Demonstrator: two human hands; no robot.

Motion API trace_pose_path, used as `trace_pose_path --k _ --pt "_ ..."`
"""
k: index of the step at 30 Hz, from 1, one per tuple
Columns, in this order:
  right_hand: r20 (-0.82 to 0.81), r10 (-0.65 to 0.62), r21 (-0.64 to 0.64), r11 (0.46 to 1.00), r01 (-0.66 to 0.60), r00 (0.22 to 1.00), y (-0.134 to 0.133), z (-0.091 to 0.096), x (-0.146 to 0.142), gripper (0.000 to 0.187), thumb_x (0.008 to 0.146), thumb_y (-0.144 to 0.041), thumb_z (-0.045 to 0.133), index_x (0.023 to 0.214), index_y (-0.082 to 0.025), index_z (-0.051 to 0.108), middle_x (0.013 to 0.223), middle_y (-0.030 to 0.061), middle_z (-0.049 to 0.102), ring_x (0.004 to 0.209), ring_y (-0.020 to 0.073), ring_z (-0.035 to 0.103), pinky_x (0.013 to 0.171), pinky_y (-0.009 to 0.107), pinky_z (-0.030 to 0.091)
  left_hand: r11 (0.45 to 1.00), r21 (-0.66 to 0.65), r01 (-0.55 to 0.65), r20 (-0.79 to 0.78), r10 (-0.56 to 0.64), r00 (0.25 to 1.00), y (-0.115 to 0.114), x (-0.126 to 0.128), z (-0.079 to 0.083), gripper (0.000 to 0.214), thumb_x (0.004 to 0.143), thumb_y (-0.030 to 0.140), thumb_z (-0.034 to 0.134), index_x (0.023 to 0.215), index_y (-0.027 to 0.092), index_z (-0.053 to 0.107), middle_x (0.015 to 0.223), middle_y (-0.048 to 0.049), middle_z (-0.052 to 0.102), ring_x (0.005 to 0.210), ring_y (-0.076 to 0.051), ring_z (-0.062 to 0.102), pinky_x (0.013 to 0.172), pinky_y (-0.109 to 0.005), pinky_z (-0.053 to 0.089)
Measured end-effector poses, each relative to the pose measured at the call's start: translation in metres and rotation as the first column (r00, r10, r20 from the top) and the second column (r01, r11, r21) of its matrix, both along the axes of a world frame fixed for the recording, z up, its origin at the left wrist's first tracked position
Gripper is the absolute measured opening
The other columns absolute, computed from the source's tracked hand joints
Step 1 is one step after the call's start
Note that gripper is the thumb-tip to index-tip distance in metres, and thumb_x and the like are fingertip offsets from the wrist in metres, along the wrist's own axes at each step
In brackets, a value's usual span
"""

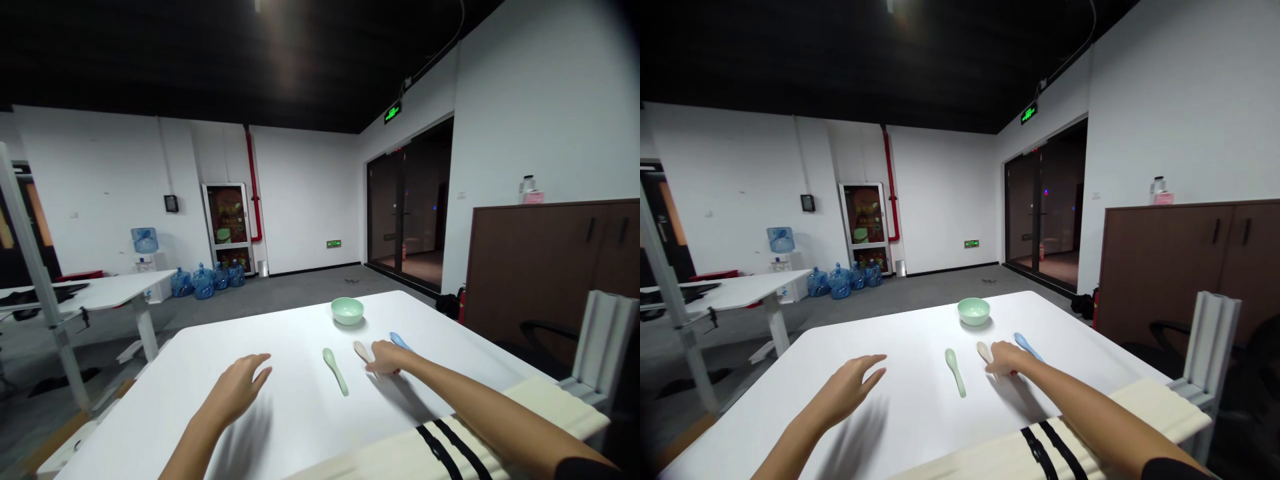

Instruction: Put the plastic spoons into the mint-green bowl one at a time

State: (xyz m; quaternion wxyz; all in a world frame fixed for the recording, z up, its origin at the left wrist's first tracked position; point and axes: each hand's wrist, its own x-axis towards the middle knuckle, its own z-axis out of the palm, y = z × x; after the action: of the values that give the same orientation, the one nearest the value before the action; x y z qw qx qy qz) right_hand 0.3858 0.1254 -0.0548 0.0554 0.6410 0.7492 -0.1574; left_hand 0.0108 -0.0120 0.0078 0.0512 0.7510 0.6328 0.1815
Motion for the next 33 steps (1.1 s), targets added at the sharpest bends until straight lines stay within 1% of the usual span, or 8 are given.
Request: trace_pose_path --k 6,11,14,17,23,26,29,33 --pt "-0.001 -0.014 0.086 0.996 0.014 1.000 -0.002 -0.008 -0.002 0.030 0.070 -0.034 0.065 0.092 -0.015 0.069 0.091 0.0148 0.071 0.067 0.0233 0.067 0.054 0.032 0.050 1.000 -0.003 0.011 0.003 -0.011 1.000 0.001 -0.001 -0.001 0.054 0.091 0.056 0.035 0.129 0.025 0.059 0.132 -0.0075 0.062 0.122 -0.028 0.056 0.099 -0.040 0.045" --pt "0.004 -0.021 0.087 0.996 0.021 1.000 -0.002 -0.008 -0.002 0.027 0.072 -0.034 0.063 0.090 -0.016 0.068 0.093 0.0139 0.070 0.070 0.0218 0.066 0.053 0.028 0.045 1.000 -0.004 0.005 -0.002 -0.005 1.000 0.000 -0.001 0.000 0.054 0.091 0.056 0.035 0.129 0.025 0.059 0.131 -0.0068 0.063 0.121 -0.028 0.057 0.098 -0.040 0.045" --pt "-0.022 -0.004 0.140 0.990 0.007 1.000 0.000 -0.004 0.000 0.023 0.075 -0.033 0.060 0.085 -0.014 0.068 0.089 0.0126 0.070 0.072 0.0214 0.066 0.058 0.028 0.042 1.000 0.000 0.004 -0.006 -0.004 1.000 0.000 -0.001 0.000 0.054 0.092 0.056 0.035 0.130 0.026 0.059 0.131 -0.0065 0.063 0.122 -0.028 0.056 0.098 -0.040 0.045" --pt "-0.056 -0.020 0.220 0.975 0.032 0.998 0.008 0.007 0.002 0.022 0.078 -0.033 0.058 0.083 -0.014 0.067 0.086 0.0109 0.069 0.074 0.0203 0.065 0.061 0.027 0.040 1.000 0.002 0.005 -0.011 -0.005 1.000 0.000 -0.001 -0.001 0.053 0.092 0.055 0.035 0.130 0.025 0.058 0.132 -0.0063 0.062 0.123 -0.027 0.055 0.099 -0.040 0.044" --pt "-0.083 -0.097 0.414 0.902 0.123 0.992 0.042 0.044 -0.005 0.026 0.084 -0.034 0.051 0.091 -0.015 0.067 0.096 0.0125 0.069 0.082 0.0212 0.064 0.062 0.026 0.038 1.000 0.008 0.018 -0.009 -0.018 1.000 0.000 -0.001 -0.002 0.053 0.093 0.054 0.035 0.130 0.025 0.058 0.131 -0.0057 0.063 0.122 -0.027 0.056 0.098 -0.040 0.045" --pt "-0.097 -0.147 0.468 0.866 0.175 0.984 0.067 0.055 -0.017 0.027 0.084 -0.033 0.050 0.095 -0.015 0.068 0.100 0.0138 0.069 0.089 0.0235 0.065 0.065 0.027 0.041 1.000 0.007 0.021 -0.011 -0.021 1.000 0.001 -0.001 -0.003 0.052 0.093 0.054 0.034 0.131 0.027 0.057 0.132 -0.0048 0.063 0.122 -0.026 0.057 0.099 -0.039 0.045" --pt "-0.113 -0.203 0.475 0.849 0.233 0.973 0.092 0.056 -0.030 0.027 0.084 -0.033 0.053 0.098 -0.015 0.068 0.103 0.0154 0.069 0.095 0.0251 0.066 0.070 0.028 0.043 1.000 0.007 0.012 -0.005 -0.012 1.000 0.002 -0.002 -0.004 0.051 0.093 0.054 0.035 0.131 0.027 0.057 0.133 -0.0042 0.062 0.122 -0.026 0.056 0.099 -0.039 0.045" --pt "-0.163 -0.274 0.448 0.835 0.319 0.948 0.120 0.048 -0.039 0.030 0.083 -0.038 0.059 0.101 -0.016 0.069 0.107 0.0167 0.069 0.101 0.0258 0.065 0.075 0.029 0.046 1.000 0.020 0.002 0.003 -0.002 1.000 0.004 -0.003 -0.003 0.050 0.094 0.052 0.035 0.131 0.028 0.058 0.133 -0.0032 0.062 0.123 -0.025 0.056 0.100 -0.039 0.045"
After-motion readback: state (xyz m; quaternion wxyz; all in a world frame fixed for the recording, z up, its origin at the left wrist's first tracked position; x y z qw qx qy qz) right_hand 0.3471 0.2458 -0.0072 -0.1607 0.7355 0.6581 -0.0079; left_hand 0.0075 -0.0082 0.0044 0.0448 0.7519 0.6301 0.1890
